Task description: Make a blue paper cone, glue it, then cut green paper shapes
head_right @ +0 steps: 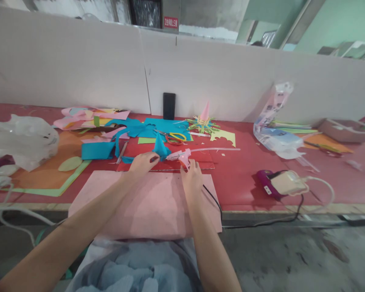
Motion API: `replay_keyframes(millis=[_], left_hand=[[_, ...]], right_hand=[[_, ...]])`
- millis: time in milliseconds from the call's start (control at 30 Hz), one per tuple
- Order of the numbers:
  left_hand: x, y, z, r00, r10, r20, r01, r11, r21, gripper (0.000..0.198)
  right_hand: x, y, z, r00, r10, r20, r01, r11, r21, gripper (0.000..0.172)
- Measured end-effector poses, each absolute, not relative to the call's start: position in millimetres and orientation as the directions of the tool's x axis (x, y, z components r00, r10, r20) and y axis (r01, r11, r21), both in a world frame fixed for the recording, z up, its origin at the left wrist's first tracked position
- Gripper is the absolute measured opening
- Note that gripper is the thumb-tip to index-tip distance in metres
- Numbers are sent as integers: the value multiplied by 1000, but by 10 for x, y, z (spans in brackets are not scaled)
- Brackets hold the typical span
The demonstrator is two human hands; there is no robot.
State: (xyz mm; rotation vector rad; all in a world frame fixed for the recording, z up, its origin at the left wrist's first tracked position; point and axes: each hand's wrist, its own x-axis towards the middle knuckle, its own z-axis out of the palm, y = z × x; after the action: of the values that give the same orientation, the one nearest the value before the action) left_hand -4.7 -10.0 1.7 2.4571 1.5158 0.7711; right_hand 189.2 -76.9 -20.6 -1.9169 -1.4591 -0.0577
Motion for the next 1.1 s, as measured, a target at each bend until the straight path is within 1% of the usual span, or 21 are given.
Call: replay_keyframes(millis=[200, 367, 633, 800, 1100], left_hand=[[-45, -106, 21, 358, 870, 338, 786, -476, 394, 17], [-46, -106, 20, 361, 864, 352, 787, -485, 382, 16], [-50, -95, 0, 361, 866, 346, 789, -481, 382, 16], [-45, -98, -6, 360, 865, 350, 796, -480, 368, 17], [-42, -99, 0, 359, 868, 344, 797, -477, 371, 16]], right_hand=[[1888, -778, -190, 362, 830, 425, 845, -99, -526, 32], [1895, -775, -200, 354, 825, 441, 852, -90, -516, 30], [1871, -796, -158, 391, 805, 446, 861, -149, -486, 31], [1864, -802, -146, 419, 788, 450, 848, -162, -505, 33], [1881, -805, -147, 447, 778, 443, 849, -212, -484, 32]])
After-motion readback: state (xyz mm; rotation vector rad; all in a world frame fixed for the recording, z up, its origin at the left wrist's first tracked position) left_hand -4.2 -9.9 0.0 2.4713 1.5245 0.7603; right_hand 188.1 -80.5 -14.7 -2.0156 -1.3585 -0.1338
